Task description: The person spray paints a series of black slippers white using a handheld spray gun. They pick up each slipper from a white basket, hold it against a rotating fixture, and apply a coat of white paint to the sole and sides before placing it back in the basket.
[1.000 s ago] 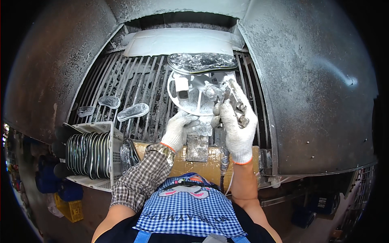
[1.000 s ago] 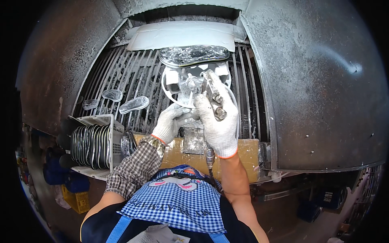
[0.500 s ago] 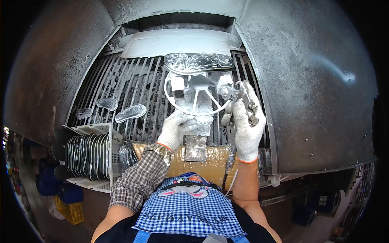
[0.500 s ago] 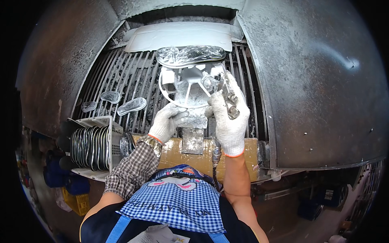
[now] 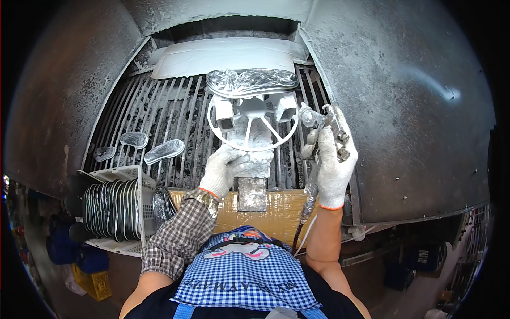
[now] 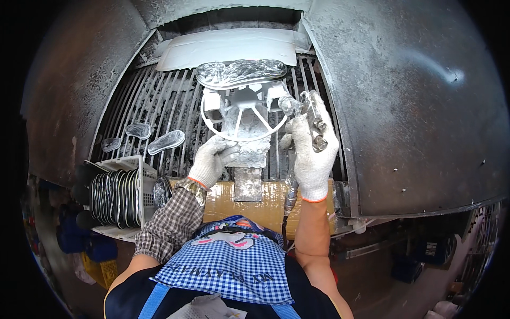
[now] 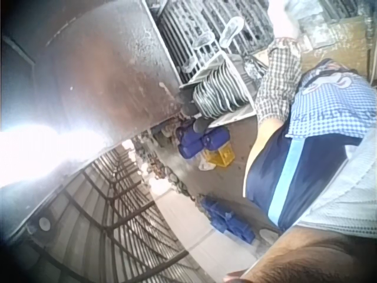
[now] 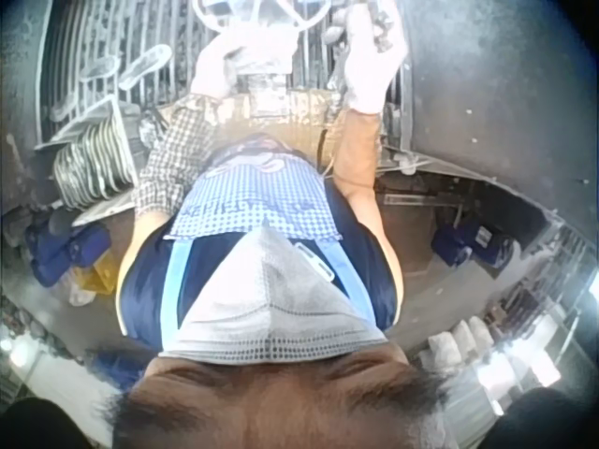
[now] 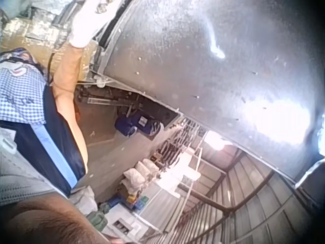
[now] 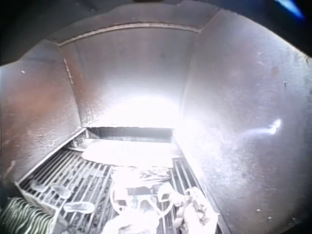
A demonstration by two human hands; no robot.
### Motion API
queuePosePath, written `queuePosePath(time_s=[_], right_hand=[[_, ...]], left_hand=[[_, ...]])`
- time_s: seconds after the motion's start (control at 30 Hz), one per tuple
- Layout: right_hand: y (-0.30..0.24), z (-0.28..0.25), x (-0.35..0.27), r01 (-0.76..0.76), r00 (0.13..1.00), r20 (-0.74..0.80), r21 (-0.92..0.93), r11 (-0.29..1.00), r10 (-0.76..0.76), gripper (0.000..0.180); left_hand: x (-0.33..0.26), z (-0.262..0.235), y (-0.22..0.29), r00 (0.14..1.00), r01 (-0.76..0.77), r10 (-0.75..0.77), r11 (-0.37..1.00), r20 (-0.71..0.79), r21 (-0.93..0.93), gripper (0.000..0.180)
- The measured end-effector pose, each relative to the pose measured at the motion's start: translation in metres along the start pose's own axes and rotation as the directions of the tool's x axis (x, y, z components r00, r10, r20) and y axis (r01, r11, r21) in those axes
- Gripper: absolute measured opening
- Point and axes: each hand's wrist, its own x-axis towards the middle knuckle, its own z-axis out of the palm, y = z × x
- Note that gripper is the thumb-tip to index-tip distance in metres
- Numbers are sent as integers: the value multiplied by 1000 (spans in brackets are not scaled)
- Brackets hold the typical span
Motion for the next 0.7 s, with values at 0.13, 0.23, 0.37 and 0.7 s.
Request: queuePosePath(time_s=[0.13,0.23,0.37,0.7], right_hand=[[-7,-3,2,-6,998,-56,-7,1000,6,56],[-11,-8,3,18,996,-92,-57,998,-23,56],[-13,-13,-6,38,995,-88,-53,998,-42,58],[-23,-22,-19,-31,997,-66,-35,999,29,58]], left_hand=[[-2,-2,4,1000,15,-15,1000,24,-8,41],[1,-6,5,999,-22,22,1000,32,15,41],[-3,-8,14,1000,-20,20,998,8,55,42],[6,-29,29,982,-129,126,992,-141,-9,43]])
